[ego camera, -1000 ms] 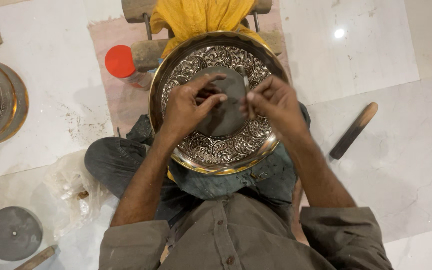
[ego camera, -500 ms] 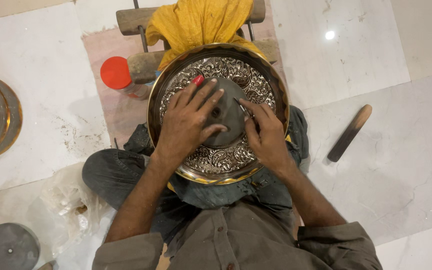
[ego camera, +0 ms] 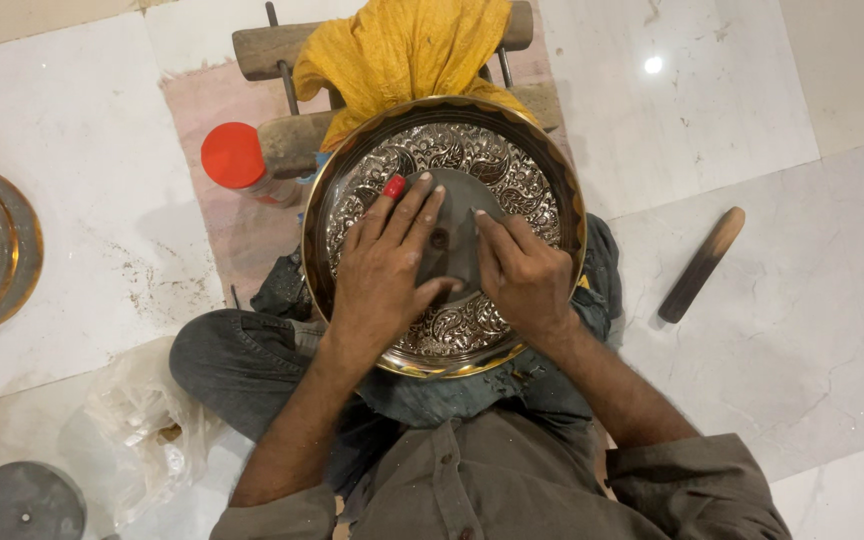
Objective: The person sits on the floor and uses a chisel and mallet to engrave a decorative pattern into a large metal plate. They then switch to a grinding wheel to smooth and polish the engraved areas.
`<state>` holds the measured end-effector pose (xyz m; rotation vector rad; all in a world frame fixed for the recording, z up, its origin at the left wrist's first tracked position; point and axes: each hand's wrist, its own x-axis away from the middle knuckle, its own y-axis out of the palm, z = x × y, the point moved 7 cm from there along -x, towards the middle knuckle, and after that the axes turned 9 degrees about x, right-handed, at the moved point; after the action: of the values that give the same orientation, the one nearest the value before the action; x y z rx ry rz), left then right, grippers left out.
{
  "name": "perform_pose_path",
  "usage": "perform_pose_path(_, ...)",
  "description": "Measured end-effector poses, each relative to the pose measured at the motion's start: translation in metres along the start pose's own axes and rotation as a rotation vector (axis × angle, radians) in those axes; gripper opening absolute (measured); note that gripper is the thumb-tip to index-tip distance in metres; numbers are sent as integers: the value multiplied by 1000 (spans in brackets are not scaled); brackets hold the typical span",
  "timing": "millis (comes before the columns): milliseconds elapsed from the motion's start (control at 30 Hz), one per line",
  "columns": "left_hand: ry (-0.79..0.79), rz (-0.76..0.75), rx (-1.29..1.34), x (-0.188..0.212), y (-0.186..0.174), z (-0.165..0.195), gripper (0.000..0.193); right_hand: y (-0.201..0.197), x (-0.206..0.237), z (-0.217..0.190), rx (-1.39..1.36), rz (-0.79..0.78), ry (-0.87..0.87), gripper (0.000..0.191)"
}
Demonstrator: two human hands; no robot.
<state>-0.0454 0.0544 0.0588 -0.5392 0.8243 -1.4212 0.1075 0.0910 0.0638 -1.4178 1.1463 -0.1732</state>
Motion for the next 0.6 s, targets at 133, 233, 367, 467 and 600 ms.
perform_pose_path(133,-24,-67,29,0,0,-3,116,3,2,2,-11,-19,25,24)
perform_pose_path(233,-33,-63,30,-1,0,-3,118,-5,7,0,-9,-24,43,24)
perform_pose_path(367,-37,-78,5,-2,2,-1,118,-12,9,-5,29,-63,55,25)
perform_pose_path(467,-47,-81,-23,-3,1,-1,117,-11,-1,-9,14,-12,29,23)
perform_pose_path(600,-44,-60,5,-1,-2,3,114,-6,-9,-11,36,-35,-7,22)
